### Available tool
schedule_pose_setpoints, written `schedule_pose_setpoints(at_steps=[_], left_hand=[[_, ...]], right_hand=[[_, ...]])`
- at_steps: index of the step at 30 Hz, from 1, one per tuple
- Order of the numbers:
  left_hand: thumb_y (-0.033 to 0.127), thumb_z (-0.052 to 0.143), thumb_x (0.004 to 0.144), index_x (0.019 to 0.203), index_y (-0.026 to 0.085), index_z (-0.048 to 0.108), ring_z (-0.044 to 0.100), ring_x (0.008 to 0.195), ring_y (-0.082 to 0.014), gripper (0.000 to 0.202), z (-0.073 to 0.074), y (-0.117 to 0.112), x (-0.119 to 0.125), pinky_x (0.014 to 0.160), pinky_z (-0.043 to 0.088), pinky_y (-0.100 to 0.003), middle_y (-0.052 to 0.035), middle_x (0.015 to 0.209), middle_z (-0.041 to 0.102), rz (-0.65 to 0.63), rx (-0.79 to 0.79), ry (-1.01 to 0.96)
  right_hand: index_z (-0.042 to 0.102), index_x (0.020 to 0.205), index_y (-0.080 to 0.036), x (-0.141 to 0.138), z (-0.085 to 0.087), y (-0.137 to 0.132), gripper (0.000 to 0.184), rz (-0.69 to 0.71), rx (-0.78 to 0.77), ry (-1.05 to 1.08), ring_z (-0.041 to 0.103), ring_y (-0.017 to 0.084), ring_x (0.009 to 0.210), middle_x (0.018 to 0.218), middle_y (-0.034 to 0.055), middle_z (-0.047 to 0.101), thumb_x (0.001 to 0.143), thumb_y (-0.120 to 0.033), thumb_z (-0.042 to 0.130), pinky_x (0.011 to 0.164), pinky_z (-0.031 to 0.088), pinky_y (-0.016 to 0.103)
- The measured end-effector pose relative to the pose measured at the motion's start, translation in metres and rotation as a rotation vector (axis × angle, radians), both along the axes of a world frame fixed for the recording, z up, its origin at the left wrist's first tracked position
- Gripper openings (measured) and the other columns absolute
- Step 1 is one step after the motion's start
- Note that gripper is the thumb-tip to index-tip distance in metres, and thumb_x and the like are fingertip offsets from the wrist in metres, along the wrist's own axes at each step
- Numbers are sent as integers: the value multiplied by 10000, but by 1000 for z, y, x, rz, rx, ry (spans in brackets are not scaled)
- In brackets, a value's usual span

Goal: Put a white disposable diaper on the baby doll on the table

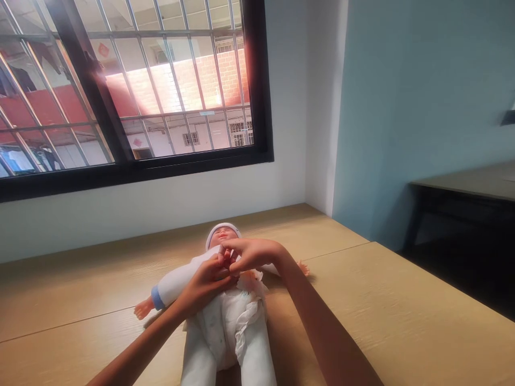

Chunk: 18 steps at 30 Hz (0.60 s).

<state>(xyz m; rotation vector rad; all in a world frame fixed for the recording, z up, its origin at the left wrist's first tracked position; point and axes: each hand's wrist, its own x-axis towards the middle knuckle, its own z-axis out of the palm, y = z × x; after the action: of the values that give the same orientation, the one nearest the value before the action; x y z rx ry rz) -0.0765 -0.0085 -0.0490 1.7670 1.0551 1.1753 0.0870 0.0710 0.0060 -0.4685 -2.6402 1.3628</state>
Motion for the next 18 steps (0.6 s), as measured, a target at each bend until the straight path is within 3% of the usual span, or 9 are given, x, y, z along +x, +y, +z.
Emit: schedule_pose_setpoints(at_steps=[7,10,13,18], left_hand=[[371,654,783,773,165,606,574,786,-203,212,3,-4,2,691,488,-300,-56,804,612,9,-3,1],[359,637,791,703,176,600,569,762,-204,206,7,-5,2,680,462,-296,-44,745,605,60,29,85],[396,636,789,740,158,620,575,721,-206,243,10,-5,1,658,454,-307,-46,742,626,76,28,107],[435,577,834,769,169,626,605,713,-213,278,10,-4,1,651,477,-315,-52,763,661,49,10,69]], right_hand=[[518,935,-166,6,19,-14,178,29,-31,49,495,115,794,866,-7,478,767,-138,571,674,428,210],[516,950,-167,12,25,-16,259,-94,88,46,475,131,834,925,4,481,736,-213,654,704,407,225],[523,970,-181,13,24,-16,379,-210,215,-67,473,172,897,953,14,476,661,-250,731,734,404,247],[523,920,-188,4,15,-13,311,-150,240,-54,493,179,884,934,11,491,670,-221,705,681,398,229]])
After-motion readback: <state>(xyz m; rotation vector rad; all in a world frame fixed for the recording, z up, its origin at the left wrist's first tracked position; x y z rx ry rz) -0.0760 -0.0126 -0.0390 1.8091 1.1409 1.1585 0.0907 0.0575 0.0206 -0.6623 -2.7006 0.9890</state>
